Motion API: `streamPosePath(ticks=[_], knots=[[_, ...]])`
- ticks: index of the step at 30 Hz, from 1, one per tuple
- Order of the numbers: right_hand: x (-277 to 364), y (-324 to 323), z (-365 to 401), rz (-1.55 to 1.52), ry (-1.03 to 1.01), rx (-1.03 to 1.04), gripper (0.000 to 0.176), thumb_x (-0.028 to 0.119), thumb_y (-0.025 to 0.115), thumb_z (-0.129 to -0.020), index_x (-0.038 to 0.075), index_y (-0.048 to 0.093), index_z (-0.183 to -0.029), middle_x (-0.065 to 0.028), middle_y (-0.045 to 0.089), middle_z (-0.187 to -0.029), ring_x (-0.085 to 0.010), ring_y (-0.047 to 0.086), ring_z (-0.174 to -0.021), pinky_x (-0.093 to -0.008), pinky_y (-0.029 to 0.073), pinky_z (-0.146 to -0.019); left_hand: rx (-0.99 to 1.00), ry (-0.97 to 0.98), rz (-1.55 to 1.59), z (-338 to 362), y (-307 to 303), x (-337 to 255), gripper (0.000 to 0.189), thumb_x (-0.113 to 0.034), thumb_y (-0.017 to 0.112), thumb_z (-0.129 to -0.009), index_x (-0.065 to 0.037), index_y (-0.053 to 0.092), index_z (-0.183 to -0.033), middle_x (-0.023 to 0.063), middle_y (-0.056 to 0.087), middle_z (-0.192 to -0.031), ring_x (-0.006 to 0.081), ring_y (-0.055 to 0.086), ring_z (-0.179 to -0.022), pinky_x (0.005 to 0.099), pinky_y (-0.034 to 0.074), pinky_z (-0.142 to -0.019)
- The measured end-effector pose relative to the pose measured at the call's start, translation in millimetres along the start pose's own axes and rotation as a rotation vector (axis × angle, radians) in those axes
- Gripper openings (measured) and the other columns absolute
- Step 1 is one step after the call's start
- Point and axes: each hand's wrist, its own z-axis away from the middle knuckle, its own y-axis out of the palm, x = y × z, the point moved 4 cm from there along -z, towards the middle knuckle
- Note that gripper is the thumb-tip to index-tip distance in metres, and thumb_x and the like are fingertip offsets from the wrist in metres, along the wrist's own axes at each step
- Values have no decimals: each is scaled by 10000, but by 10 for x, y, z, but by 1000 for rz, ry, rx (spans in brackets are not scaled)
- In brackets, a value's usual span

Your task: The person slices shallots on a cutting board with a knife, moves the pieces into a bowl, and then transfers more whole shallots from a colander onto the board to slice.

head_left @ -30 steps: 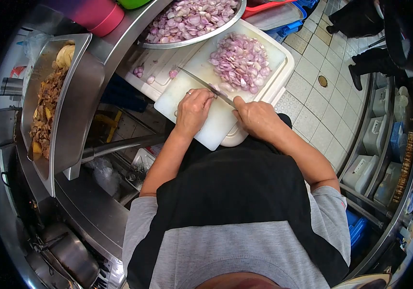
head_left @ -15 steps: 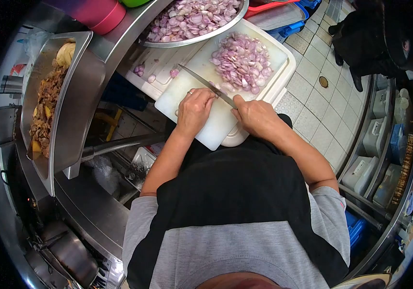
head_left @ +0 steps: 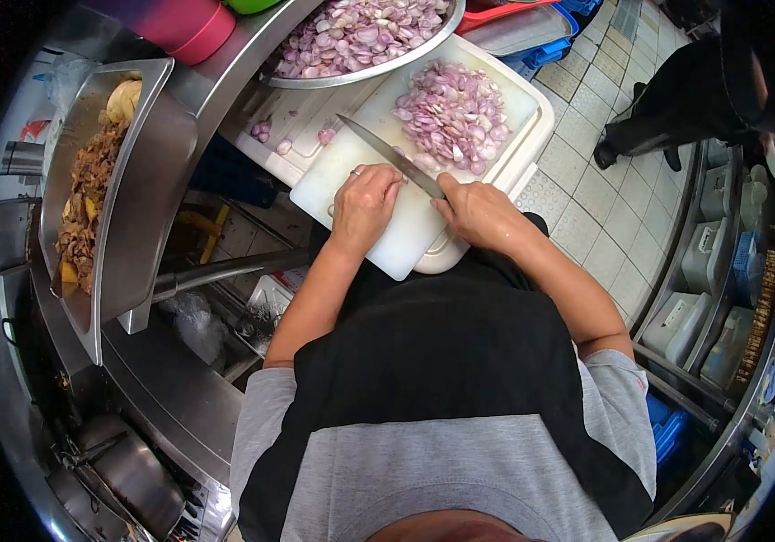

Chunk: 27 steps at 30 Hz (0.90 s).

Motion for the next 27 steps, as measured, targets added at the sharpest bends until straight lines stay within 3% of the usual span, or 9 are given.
streamPosePath(ticks=[11, 27], knots=[[100, -234, 315, 12, 37, 68, 250, 216, 576, -944, -9, 468, -943, -260, 604, -653, -466, 620, -693, -546, 474, -626, -22, 10, 14, 12, 23, 19, 129, 2, 717, -753, -43, 636, -842, 88, 674, -864, 286, 651, -831, 383, 526, -742], [10, -5, 183, 47, 29, 44, 263, 229, 569, -944, -10, 460, -958, -266, 618, -668, -468, 627, -690, -548, 486, -629, -14, 16, 16, -10, 6, -1, 101, -30, 725, -766, -30, 650, -833, 94, 656, -846, 297, 633, -828, 386, 520, -744]])
